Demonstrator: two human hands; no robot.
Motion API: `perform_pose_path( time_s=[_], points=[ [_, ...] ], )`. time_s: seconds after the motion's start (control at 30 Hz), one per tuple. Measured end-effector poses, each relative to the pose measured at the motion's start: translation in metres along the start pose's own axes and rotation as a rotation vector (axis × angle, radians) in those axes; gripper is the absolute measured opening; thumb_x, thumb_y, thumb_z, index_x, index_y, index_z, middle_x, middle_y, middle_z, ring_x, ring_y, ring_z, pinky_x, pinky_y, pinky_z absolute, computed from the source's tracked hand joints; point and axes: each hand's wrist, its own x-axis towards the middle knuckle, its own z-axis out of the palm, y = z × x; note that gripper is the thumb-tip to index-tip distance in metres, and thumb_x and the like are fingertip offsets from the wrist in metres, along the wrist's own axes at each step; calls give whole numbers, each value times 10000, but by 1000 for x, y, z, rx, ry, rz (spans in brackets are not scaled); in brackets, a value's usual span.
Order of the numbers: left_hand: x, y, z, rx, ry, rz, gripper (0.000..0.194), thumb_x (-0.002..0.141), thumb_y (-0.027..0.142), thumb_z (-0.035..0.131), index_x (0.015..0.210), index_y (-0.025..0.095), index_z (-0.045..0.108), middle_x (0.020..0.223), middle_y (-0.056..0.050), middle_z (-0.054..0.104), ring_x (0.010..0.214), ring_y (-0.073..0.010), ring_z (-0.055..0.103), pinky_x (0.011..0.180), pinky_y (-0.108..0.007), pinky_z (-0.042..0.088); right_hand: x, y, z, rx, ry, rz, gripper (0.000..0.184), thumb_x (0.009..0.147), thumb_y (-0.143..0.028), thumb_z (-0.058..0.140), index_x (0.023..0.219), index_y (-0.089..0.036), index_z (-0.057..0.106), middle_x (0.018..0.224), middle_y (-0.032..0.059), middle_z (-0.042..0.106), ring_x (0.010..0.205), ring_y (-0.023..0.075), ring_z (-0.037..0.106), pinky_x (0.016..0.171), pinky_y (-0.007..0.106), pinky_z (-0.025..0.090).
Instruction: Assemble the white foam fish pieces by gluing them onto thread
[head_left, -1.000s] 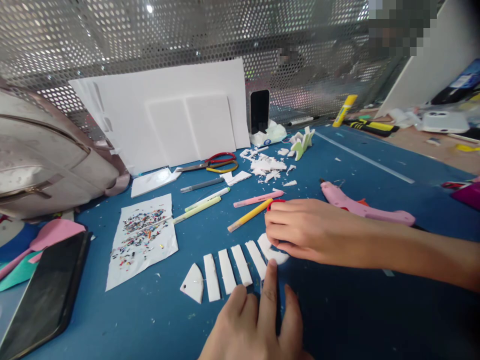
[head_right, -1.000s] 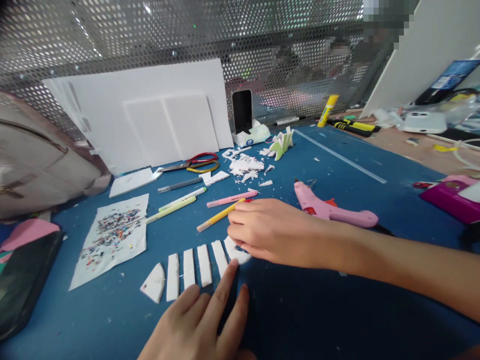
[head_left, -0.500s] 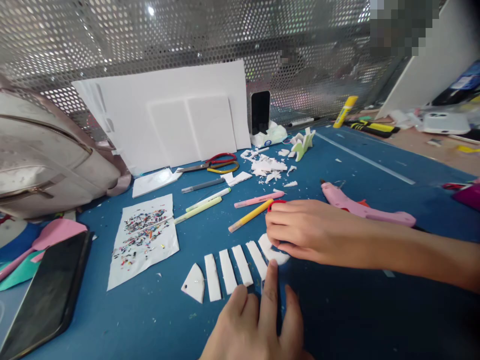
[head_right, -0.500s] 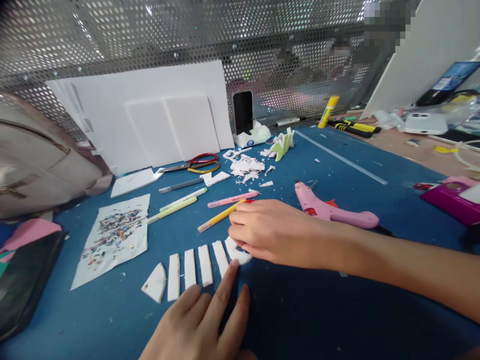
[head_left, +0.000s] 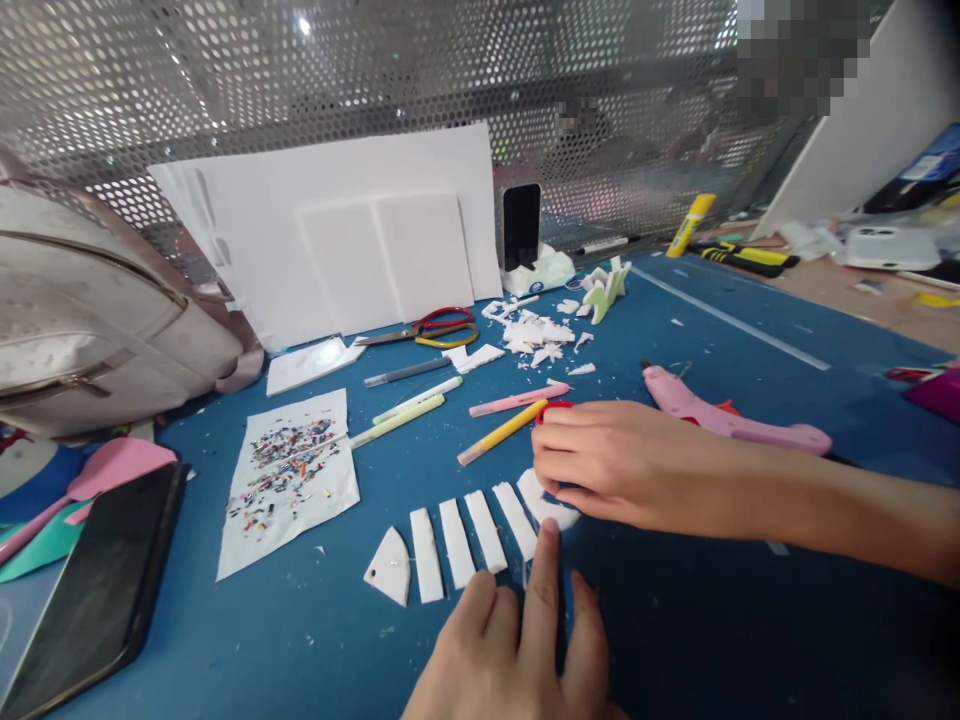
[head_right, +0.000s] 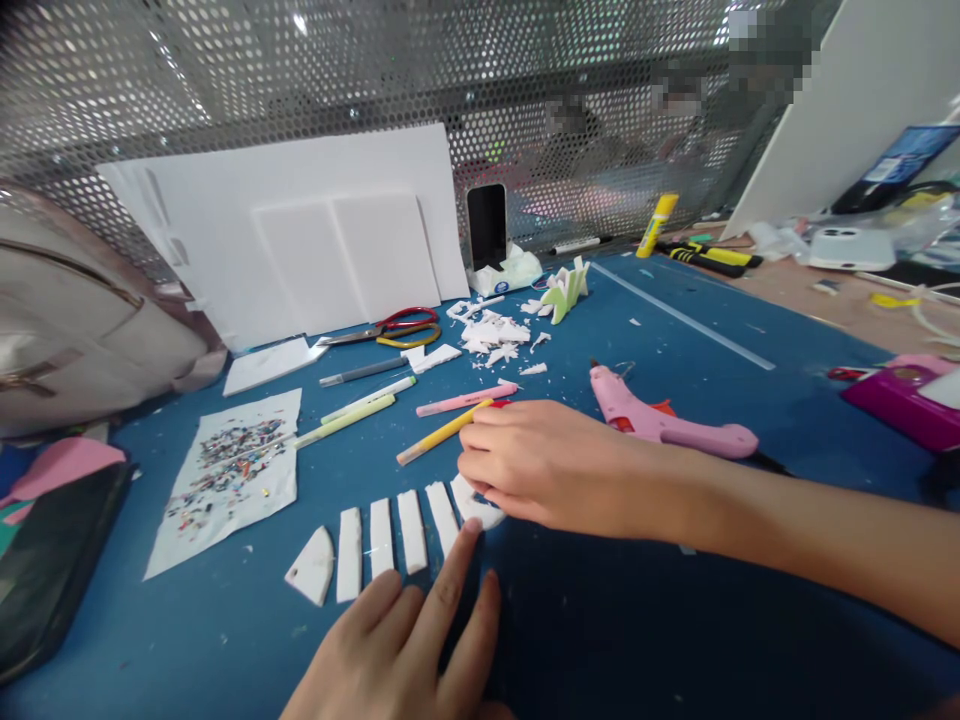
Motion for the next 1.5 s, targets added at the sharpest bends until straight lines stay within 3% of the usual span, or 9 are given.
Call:
perform_pose_path(
  time_s=[0.43,0.53,0.63,0.7,0.8,0.87,1.0,1.13,1.5],
  points=[
    [0,2,0,-16,24,2,488,1094,387,234,1195,161,656,1255,-125,710,566,-160,604,546,-322,460,1,0,1,18,-40,25,101,954,-182,554,855,-186,574,916,23,611,864,183,555,762,307,421],
    [2,-5,-4,-78,124,29,353,1072,338,367,1130,182,679,1191,-61,744,600,-152,588,554,-315,453,1,1,1,45,-41,42,118,965,-187,541,850,-189,567,904,16,603,849,175,548,757,301,419],
    [2,-23,-15,-200,174,31,175,1006,255,517,1044,188,674,986,7,746,697,-157,611,619,-311,477,1,2,3,50,-38,39,131,974,-197,531,848,-188,565,902,17,602,849,175,539,753,302,416],
    [-3,-39,-24,-264,118,-67,175,1017,284,501,1056,179,635,930,-13,709,779,-190,634,713,-343,506,-1,2,5,54,-27,46,134,970,-184,524,844,-186,572,888,20,603,838,177,532,734,302,410],
    [-21,-62,-33,-346,7,-238,257,998,377,532,1173,190,553,1066,-69,675,926,-222,638,789,-345,520,-4,1,7,100,-13,87,128,962,-179,517,848,-193,573,854,19,599,808,177,529,704,302,399],
    [-37,-72,-34,-354,-76,-392,400,986,445,552,1301,206,491,1237,-104,626,1136,-262,599,943,-397,505,-5,-1,8,134,-7,125,119,971,-195,507,871,-201,570,858,17,596,795,176,539,692,304,397],
    [-63,-80,-25,-409,-187,-573,575,946,562,581,1407,273,395,1359,-92,565,1250,-286,558,1016,-471,502,-6,-6,8,159,5,184,102,967,-184,516,880,-209,565,885,18,600,786,171,564,674,300,399],
    [-72,-86,-18,-493,-221,-627,604,935,560,594,1432,312,359,1314,-81,598,1213,-299,593,988,-512,528,-6,-9,7,174,0,222,109,940,-163,550,842,-211,559,884,21,601,775,172,567,654,293,394],
    [-75,-88,-14,-501,-190,-648,532,940,508,602,1391,295,420,1312,-63,618,1220,-274,614,961,-422,563,-13,-6,21,179,28,270,121,1001,-257,500,900,-229,562,903,13,611,778,173,558,677,311,387]
  ],
)
